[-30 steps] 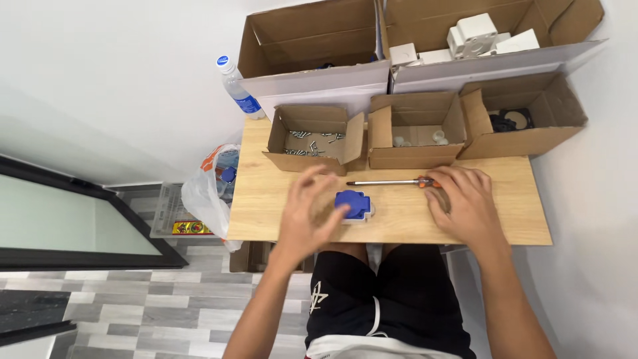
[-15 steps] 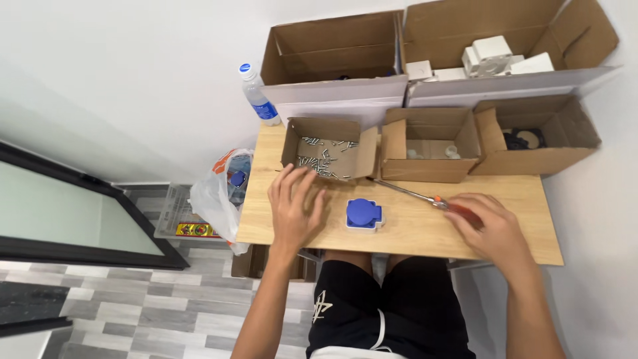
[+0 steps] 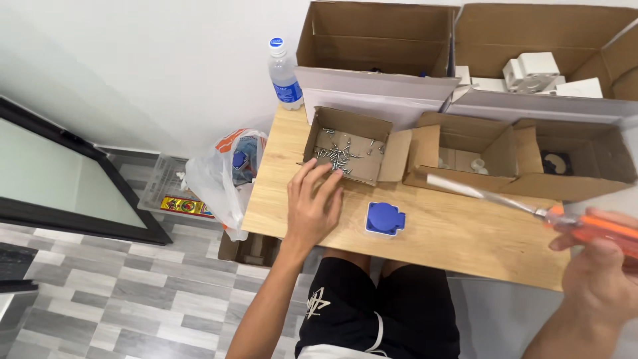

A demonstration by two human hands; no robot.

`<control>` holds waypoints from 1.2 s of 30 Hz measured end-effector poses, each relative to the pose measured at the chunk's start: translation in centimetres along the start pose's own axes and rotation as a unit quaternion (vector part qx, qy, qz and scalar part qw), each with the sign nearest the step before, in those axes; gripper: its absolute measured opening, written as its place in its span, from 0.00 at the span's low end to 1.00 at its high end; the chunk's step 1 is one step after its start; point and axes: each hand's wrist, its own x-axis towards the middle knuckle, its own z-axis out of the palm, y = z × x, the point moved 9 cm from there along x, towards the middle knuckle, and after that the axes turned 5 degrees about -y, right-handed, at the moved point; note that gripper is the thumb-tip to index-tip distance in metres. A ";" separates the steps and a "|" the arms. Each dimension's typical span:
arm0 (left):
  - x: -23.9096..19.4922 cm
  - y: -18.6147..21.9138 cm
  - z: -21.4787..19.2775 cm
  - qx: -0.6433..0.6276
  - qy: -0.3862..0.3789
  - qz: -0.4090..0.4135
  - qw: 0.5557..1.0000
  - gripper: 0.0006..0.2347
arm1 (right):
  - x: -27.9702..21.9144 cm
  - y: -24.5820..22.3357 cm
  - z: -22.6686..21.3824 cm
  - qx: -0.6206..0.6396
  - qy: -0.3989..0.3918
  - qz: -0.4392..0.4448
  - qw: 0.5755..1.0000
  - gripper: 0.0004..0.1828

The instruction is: The person assembles a small blue electrical component by attaching a white plastic base and securing it with screws. They use a screwdriver to tighten multiple screws into the blue component while working at a wooden table with several cardboard boxes containing hardware.

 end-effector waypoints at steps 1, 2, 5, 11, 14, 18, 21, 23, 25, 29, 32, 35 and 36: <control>0.0 0.0 -0.1 0.000 0.000 -0.002 1.000 0.19 | 0.7 -1.4 2.4 -0.001 -0.002 0.000 1.000 0.21; 0.0 0.0 -0.2 0.000 0.002 -0.002 1.000 0.19 | 1.2 -3.7 4.6 -0.003 0.006 -0.048 0.999 0.21; 0.2 0.1 -0.5 0.002 0.005 0.000 1.000 0.18 | 3.1 -10.8 12.2 -0.019 -0.020 -0.145 0.989 0.20; 0.6 0.5 -1.3 0.001 0.015 0.004 1.000 0.16 | 4.8 -13.8 21.4 -0.036 -0.155 -0.198 0.967 0.27; 0.5 0.4 -1.2 -0.003 0.012 0.001 1.000 0.16 | 5.0 -13.2 23.2 -0.114 -0.177 -0.235 0.949 0.25; -0.1 -0.4 -0.8 -0.008 0.070 -0.008 0.997 0.15 | 5.7 -11.9 24.0 -0.154 -0.150 -0.236 0.948 0.21; 0.1 -0.3 -1.0 -0.013 0.069 -0.007 0.997 0.15 | 5.5 -12.2 24.4 -0.183 -0.150 -0.260 0.936 0.20; 0.1 -0.3 -1.1 -0.012 0.068 -0.007 0.998 0.16 | 5.4 -12.3 24.5 -0.206 -0.148 -0.269 0.929 0.20; 0.1 -0.3 -1.1 -0.011 0.066 -0.006 0.998 0.16 | 5.3 -12.4 24.7 -0.229 -0.146 -0.278 0.921 0.19; 0.0 -0.3 -0.9 -0.007 0.067 -0.006 0.998 0.16 | 5.3 -12.8 25.3 -0.249 -0.141 -0.280 0.916 0.19; -0.1 -0.3 -0.8 -0.007 0.067 -0.006 0.998 0.16 | 5.3 -12.8 25.7 -0.265 -0.138 -0.288 0.910 0.18; 0.1 -0.3 -0.8 -0.008 0.067 -0.007 0.998 0.16 | 5.6 -13.1 25.6 -0.249 -0.138 -0.287 0.915 0.18; 0.1 -0.3 -0.7 -0.011 0.065 -0.008 0.998 0.16 | 5.6 -13.1 25.3 -0.230 -0.136 -0.279 0.922 0.19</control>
